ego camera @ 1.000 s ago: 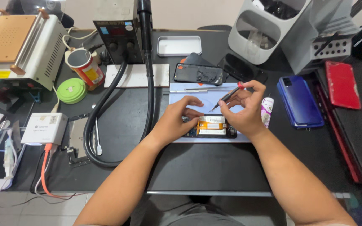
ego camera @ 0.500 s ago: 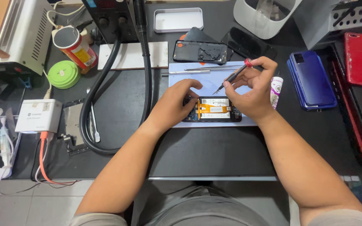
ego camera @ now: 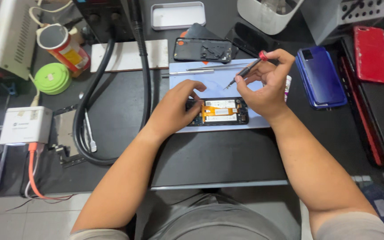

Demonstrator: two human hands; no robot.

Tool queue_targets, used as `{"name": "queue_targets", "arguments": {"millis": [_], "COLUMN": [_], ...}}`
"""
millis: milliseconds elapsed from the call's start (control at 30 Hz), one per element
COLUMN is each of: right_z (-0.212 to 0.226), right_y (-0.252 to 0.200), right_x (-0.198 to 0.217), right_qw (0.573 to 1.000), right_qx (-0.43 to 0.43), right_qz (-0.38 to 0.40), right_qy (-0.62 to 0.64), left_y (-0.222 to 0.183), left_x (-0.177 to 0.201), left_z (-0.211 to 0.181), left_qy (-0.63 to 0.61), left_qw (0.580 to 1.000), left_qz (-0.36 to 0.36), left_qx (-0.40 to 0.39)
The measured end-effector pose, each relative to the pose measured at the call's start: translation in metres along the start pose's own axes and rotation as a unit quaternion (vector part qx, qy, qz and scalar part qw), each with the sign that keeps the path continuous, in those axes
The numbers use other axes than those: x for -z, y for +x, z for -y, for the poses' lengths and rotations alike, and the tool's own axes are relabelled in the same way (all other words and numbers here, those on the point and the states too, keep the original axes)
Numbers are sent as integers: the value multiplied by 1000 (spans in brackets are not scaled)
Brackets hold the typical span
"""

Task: The person disassembles a smartphone on a workbench, using a screwdriver to remove screws and carefully detaching internal components including the motherboard. The person handles the battery, ribbon cables, and circuit boards, then sets the motherboard aside.

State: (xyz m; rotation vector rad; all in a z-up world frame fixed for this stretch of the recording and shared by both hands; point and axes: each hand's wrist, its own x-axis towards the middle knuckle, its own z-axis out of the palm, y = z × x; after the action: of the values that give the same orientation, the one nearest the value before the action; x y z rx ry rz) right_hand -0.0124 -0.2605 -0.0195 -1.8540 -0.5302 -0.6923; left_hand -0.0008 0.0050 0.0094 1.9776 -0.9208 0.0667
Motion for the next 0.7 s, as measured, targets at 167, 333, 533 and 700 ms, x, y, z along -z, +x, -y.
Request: {"name": "queue_targets", "arguments": {"millis": [167, 333, 533, 700], "right_z": [-2, -2, -2, -7], "right_y": [0, -1, -1, 0], "right_x": [0, -1, 3, 9], "right_qw": [1000, 1000, 1000, 1000], "right_qx": [3, -2, 2, 10], "right_qz": [-5, -2, 5, -3], "right_qy": [6, 7, 0, 5], "left_y": [-2, -1, -4, -4], "left_x": [4, -3, -2, 4], "left_z": [-5, -1, 0, 0], "left_qy": [103, 116, 124, 176], "left_qw": [992, 990, 990, 982], "left_qz": [38, 66, 62, 43], "left_qx": [-62, -52, -35, -57]}}
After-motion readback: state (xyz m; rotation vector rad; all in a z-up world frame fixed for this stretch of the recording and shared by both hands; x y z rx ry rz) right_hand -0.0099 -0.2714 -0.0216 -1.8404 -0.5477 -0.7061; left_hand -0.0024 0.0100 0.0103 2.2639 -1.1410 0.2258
